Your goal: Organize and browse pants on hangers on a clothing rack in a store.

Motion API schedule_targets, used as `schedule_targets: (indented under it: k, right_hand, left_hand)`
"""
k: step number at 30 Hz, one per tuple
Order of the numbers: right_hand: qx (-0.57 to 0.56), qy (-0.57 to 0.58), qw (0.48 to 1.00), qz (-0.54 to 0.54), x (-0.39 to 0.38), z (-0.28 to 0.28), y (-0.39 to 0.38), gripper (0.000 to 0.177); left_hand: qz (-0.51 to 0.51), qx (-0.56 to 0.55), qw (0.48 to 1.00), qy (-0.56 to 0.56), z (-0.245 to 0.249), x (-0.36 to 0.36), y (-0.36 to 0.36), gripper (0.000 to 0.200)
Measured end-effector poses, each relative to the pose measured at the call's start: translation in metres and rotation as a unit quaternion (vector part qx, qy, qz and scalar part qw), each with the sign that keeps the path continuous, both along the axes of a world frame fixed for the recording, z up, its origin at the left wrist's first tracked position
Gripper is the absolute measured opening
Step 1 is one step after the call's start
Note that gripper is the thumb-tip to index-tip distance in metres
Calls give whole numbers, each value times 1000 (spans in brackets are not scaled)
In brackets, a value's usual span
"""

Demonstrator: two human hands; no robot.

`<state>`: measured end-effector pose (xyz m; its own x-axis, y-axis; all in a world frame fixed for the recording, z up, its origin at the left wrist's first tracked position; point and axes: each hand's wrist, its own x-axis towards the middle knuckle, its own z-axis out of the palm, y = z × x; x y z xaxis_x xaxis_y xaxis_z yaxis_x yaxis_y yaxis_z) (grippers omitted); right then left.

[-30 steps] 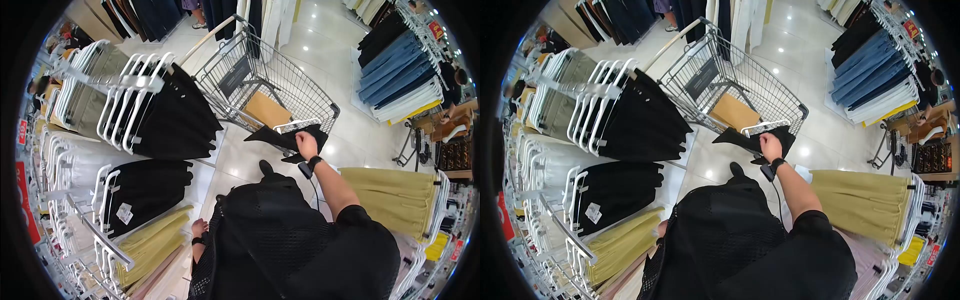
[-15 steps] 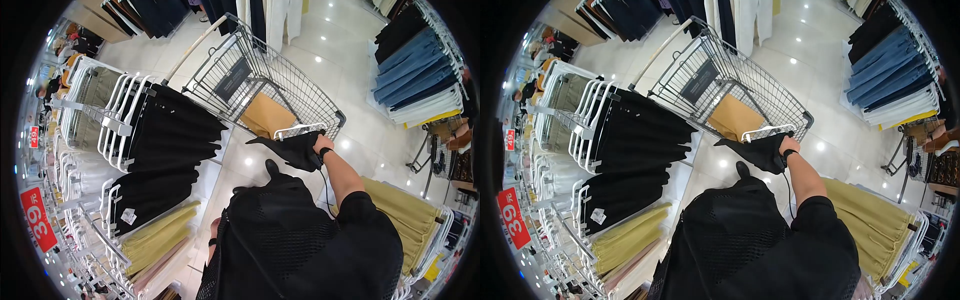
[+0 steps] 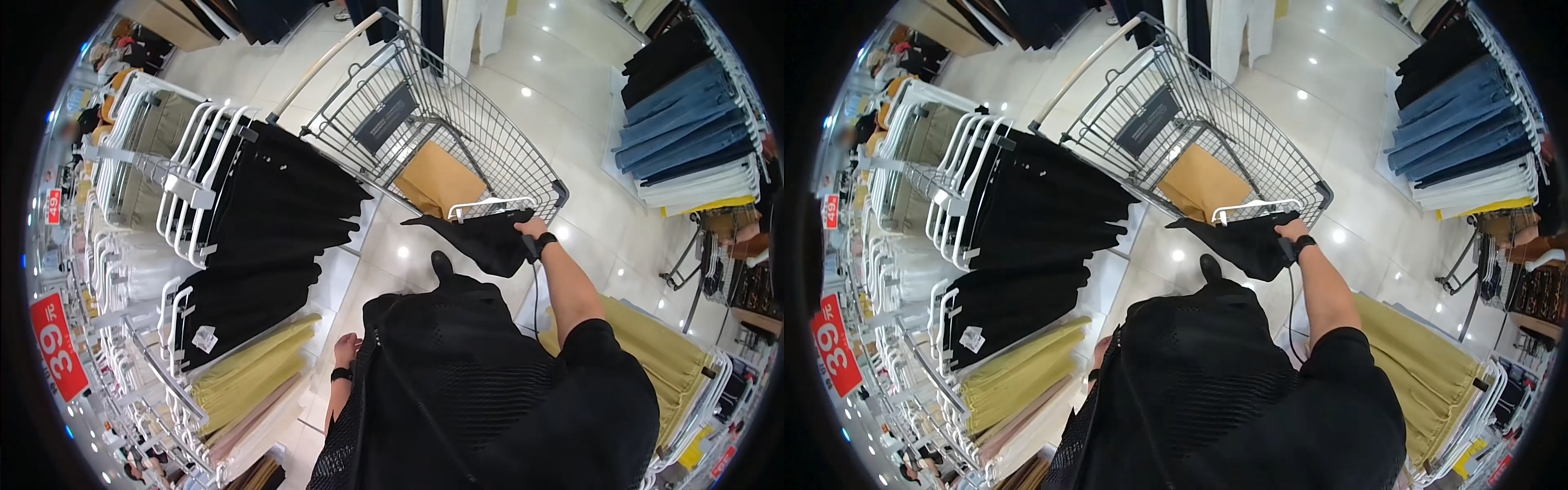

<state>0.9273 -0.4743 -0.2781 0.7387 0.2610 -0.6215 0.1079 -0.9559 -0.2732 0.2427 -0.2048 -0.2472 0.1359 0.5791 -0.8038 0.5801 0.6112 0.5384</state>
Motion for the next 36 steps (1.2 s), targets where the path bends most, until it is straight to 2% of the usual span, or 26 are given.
schedule_targets:
  k: [1,2,3,5,6,9,11,13,14,15,17,19,21,23,25,27,29,31,33,34,35,36]
  right_hand:
    - [16,21,1000,-9,5,10,0,60]
    - [17,21,999,39,10,20,4,51]
    - [16,21,999,41,10,28,4,51]
    - [238,-37,970,2,10,45,0,41]
    - [247,-69,966,-28,9,58,3,32]
    - [279,-83,953,-82,15,95,-3,29]
    - [324,-123,934,-83,22,87,-15,27]
    - [387,-35,882,-266,23,95,-18,28]
    - [383,-25,871,-306,15,111,-16,28]
    - [384,-28,870,-308,16,102,-17,28]
    - [424,-32,837,-343,33,47,-22,30]
    - [386,-70,827,-404,35,24,-6,34]
    - [314,-109,875,-352,50,-35,-4,31]
    - [304,11,796,-523,-11,65,51,24]
    - [357,29,771,-526,-30,29,66,24]
    - [369,89,749,-543,-58,48,88,24]
    - [360,96,765,-525,-64,79,105,21]
    - [381,137,730,-550,-56,93,115,18]
    - [408,176,708,-549,-48,130,112,11]
    - [441,206,688,-538,-38,126,107,12]
    - [473,236,666,-527,-28,121,101,15]
    - [525,273,613,-523,-34,145,107,21]
  left_hand:
    - [-23,13,1000,-3,-2,7,2,32]
    - [-47,26,999,-7,-3,14,7,33]
    - [-46,25,999,-8,-1,18,10,33]
    - [-30,-21,999,14,6,20,13,36]
    - [-34,-13,999,13,15,22,13,37]
    - [-46,-25,998,35,10,13,24,36]
    - [-51,-25,998,34,-1,3,31,35]
    - [-20,-47,999,-14,-19,-12,39,35]
    - [-23,-47,999,-15,-21,-19,46,35]
    - [-54,-38,998,-7,-21,-21,54,36]
    - [-88,-28,996,-2,-11,-12,66,38]
    - [-113,4,993,34,16,3,76,40]
    - [-147,-8,989,27,14,-1,93,40]
    - [-192,25,981,27,19,4,104,39]
    - [-165,14,986,38,15,4,108,39]
    - [-161,7,986,51,19,6,108,40]
    - [-139,11,990,33,11,-1,103,41]
    - [-114,12,993,18,11,-12,85,42]
    - [-167,25,985,44,13,-11,75,41]
    - [-240,56,967,69,2,-18,74,39]
    - [-259,89,961,46,-30,-38,73,39]
    - [-277,123,953,25,-60,-56,71,38]
